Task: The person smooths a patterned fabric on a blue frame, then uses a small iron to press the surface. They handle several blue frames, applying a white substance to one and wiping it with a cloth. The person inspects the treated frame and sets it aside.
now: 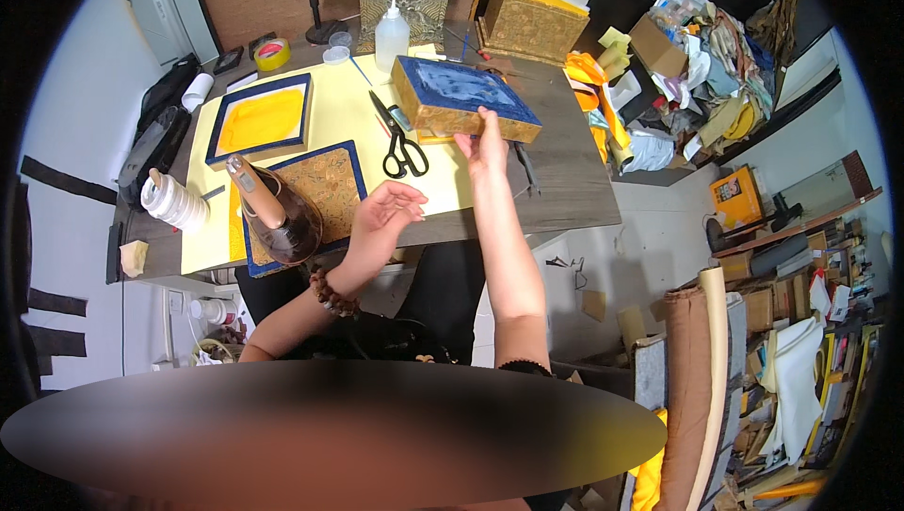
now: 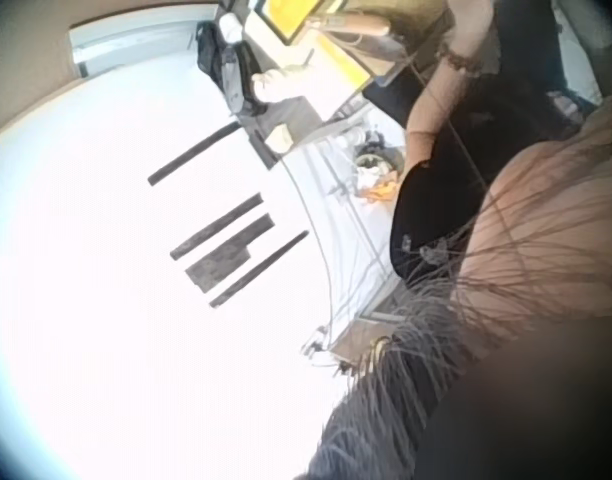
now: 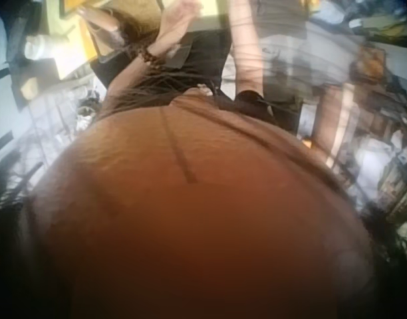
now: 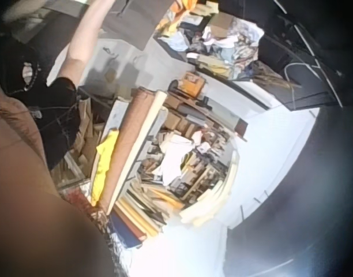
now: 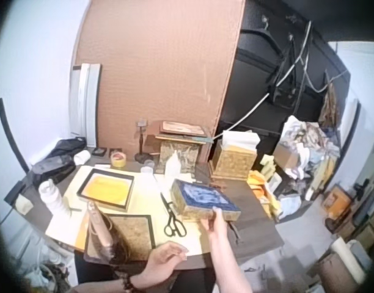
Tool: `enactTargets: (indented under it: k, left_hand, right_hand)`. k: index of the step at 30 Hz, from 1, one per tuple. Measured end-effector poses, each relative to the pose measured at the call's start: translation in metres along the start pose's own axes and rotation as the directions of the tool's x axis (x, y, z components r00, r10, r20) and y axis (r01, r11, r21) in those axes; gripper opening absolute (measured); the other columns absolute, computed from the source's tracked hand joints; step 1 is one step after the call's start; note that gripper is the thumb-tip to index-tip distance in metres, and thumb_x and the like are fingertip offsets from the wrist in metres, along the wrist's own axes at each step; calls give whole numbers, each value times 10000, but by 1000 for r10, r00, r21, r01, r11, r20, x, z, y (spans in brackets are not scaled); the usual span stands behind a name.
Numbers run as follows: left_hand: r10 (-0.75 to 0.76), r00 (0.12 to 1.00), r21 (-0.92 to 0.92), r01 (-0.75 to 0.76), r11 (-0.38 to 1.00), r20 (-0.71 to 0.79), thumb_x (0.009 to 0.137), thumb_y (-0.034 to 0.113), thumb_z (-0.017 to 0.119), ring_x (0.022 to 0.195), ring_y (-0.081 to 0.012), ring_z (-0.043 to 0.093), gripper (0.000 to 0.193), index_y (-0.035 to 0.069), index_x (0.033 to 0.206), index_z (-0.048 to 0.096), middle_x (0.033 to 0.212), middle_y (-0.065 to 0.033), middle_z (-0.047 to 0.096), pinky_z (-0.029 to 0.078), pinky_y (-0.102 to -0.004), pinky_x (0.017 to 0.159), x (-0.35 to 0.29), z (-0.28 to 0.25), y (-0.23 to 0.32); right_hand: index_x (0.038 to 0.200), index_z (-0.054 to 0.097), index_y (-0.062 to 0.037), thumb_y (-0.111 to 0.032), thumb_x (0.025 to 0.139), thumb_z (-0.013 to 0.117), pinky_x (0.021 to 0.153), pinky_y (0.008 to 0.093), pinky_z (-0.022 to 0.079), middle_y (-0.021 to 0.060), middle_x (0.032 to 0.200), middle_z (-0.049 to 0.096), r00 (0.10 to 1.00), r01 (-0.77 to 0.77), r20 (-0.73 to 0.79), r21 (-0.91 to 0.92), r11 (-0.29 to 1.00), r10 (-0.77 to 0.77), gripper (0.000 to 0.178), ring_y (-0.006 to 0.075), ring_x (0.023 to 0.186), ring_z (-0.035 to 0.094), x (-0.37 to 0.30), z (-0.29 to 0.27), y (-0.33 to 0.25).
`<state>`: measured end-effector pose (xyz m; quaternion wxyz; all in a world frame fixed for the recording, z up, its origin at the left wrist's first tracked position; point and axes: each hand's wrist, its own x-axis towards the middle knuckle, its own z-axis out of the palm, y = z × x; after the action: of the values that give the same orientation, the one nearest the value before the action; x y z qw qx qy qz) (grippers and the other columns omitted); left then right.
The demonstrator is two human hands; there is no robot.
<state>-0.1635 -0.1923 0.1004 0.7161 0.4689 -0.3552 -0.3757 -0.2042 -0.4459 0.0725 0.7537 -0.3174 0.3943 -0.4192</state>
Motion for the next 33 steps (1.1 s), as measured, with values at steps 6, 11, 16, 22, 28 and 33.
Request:
enactTargets:
  k: [6,11,16,22,28,33]
  left_hand:
    - [-7,1000,-27,8,1000,23,993,28,602,932,-116,628,67,9,1053,626,1025,-49,672,548,-277,845,8,-3,-13]
    - [-109,986,-227,79,971,-126,1061,337,517,1112,-205,609,382,31,1289,529,1248,-116,622,535,-381,949,49,-1,-4]
    - [-300,944,-630,149,762,-138,1029,688,350,1347,-308,495,802,78,1549,319,1488,-173,490,451,-513,1089,90,2,14]
    - [-237,969,-672,133,729,-66,1016,723,348,1257,-259,594,814,66,1479,476,1412,-140,584,515,-442,1048,66,2,-4]
    - [-244,965,-630,132,765,-94,1029,713,307,1219,-231,620,782,86,1450,510,1352,-101,632,528,-408,1032,51,-7,-21]
    - [-124,989,-524,63,849,-82,1018,722,294,1254,-220,589,817,74,1492,446,1405,-98,587,507,-392,1056,41,-6,-27]
  right_hand:
    - [1173,598,-10,-337,814,819,937,399,622,94,1079,657,980,-65,196,225,972,21,533,242,1011,687,-22,-14,-54]
    - [1215,529,58,-349,830,790,869,370,647,147,1114,638,983,-57,184,187,981,22,618,247,967,703,-53,-24,-68]
    - [1196,603,-16,-344,953,661,791,357,669,125,1083,679,946,89,303,90,992,-113,412,242,935,722,-92,-47,-35]
    - [1234,538,-53,-276,967,697,804,348,630,81,1061,687,930,230,305,-52,972,-204,383,180,910,703,-133,-77,10]
    - [1320,495,-74,-261,994,677,873,366,624,93,1182,676,908,212,376,-32,977,-184,417,197,1031,705,-151,-99,28]
    - [1374,462,-76,-261,979,718,918,392,611,96,1247,660,858,207,465,70,976,-216,505,227,1098,698,-147,-114,34]
